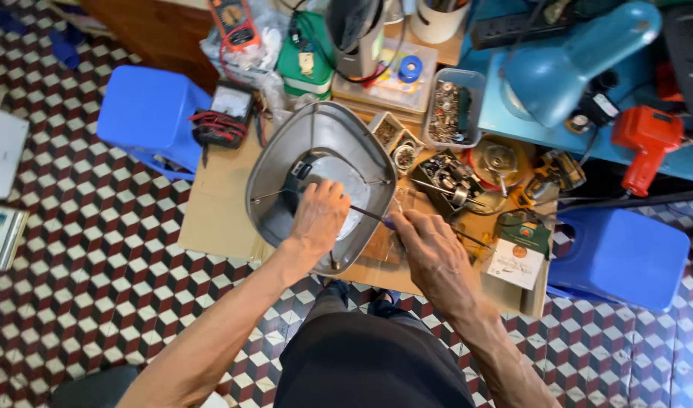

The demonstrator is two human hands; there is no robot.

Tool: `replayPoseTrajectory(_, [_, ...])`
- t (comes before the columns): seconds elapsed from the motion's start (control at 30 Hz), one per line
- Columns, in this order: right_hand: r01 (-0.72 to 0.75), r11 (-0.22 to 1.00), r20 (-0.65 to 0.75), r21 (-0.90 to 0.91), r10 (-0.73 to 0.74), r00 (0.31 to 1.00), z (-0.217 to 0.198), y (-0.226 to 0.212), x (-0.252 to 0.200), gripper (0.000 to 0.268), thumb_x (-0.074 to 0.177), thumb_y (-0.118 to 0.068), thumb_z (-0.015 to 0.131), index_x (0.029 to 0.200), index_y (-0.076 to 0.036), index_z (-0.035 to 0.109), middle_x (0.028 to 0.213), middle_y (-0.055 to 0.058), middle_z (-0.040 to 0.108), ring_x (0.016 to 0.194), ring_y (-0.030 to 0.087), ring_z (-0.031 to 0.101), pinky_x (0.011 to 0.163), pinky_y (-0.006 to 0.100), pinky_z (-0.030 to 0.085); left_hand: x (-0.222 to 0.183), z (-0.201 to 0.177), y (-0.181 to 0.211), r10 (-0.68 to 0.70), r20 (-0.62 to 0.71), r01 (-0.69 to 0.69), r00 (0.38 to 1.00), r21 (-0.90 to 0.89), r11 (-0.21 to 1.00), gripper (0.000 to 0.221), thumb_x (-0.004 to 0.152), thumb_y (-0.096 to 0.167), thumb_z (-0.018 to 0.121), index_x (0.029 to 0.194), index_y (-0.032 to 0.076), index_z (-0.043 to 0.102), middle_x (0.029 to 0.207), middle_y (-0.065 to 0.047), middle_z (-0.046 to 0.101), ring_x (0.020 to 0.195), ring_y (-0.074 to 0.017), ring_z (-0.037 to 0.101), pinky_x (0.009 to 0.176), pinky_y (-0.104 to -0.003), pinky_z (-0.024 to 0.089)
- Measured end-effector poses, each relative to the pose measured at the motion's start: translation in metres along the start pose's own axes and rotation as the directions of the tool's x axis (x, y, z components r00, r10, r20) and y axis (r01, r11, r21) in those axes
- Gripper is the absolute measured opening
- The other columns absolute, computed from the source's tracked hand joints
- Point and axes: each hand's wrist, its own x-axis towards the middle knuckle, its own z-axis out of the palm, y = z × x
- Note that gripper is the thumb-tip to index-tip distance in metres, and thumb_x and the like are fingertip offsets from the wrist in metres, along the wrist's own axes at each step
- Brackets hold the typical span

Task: The person assembles a small appliance by using a screwdriver to fasten screws into a plastic housing. They repeatedly insert and tighten screws, flip the housing to access different sides, and align internal components before securing the cover.

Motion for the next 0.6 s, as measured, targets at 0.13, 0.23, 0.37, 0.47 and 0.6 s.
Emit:
replayPoseTrajectory(0.13, [-0.033, 0.998, -0.027, 0.057, 0.035, 0.999, 0.002, 0.01, -0.017, 0.047, 0.084, -0.003, 0.066, 0.131, -0.001, 0.057, 0.126, 0.016, 0.062, 0.109, 0.034, 0.059, 0.095, 0.044, 0.052, 0.01, 0.0, -0.013, 0.13, 0.053, -0.132, 0.99, 0.037, 0.991, 0.006, 0.074, 0.006, 0.065, 0.074, 0.012, 0.067, 0.089, -0.006, 0.062, 0.094, -0.0251, 0.06, 0.081, -0.039, 0.048])
replayPoseTrajectory(0.23, [-0.116, 0.981, -0.125, 0.152, 0.136, 0.983, 0.006, 0.014, -0.033, 0.037, 0.091, -0.005, 0.065, 0.127, -0.001, 0.061, 0.123, 0.015, 0.064, 0.11, 0.033, 0.061, 0.094, 0.042, 0.053, 0.014, -0.001, -0.023, 0.215, 0.067, -0.215, 0.974, -0.005, 0.977, 0.006, 0.076, 0.006, 0.065, 0.074, 0.011, 0.066, 0.087, -0.007, 0.062, 0.094, -0.0253, 0.06, 0.08, -0.039, 0.047])
replayPoseTrajectory(0.37, [-0.351, 0.833, -0.181, 0.427, 0.46, 0.869, 0.015, 0.02, -0.062, 0.029, 0.094, -0.005, 0.063, 0.123, 0.001, 0.066, 0.119, 0.014, 0.067, 0.106, 0.029, 0.067, 0.091, 0.038, 0.054, 0.022, -0.002, -0.028, 0.3, 0.061, -0.298, 0.952, -0.029, 0.954, 0.006, 0.076, 0.006, 0.065, 0.076, 0.011, 0.067, 0.085, -0.007, 0.062, 0.091, -0.0261, 0.061, 0.077, -0.041, 0.047])
replayPoseTrajectory(0.47, [-0.607, 0.471, 0.036, 0.64, 0.771, 0.636, 0.028, 0.03, -0.091, 0.031, 0.091, -0.007, 0.067, 0.122, -0.004, 0.07, 0.109, 0.009, 0.072, 0.093, 0.021, 0.067, 0.081, 0.034, 0.054, 0.03, -0.004, -0.03, 0.36, 0.095, -0.361, 0.928, -0.007, 0.933, 0.006, 0.075, 0.006, 0.067, 0.077, 0.011, 0.066, 0.087, -0.007, 0.062, 0.092, -0.0258, 0.062, 0.077, -0.04, 0.048])
replayPoseTrajectory(0.6, [-0.293, -0.252, 0.361, 0.922, 0.835, 0.416, 0.048, 0.04, -0.123, 0.042, 0.093, -0.006, 0.07, 0.134, 0.003, 0.069, 0.105, 0.013, 0.067, 0.088, 0.015, 0.056, 0.077, 0.028, 0.044, 0.039, -0.013, -0.03, 0.376, 0.08, -0.373, 0.923, -0.056, 0.926, 0.011, 0.079, 0.016, 0.073, 0.077, 0.008, 0.066, 0.084, -0.008, 0.062, 0.088, -0.0267, 0.063, 0.074, -0.041, 0.05])
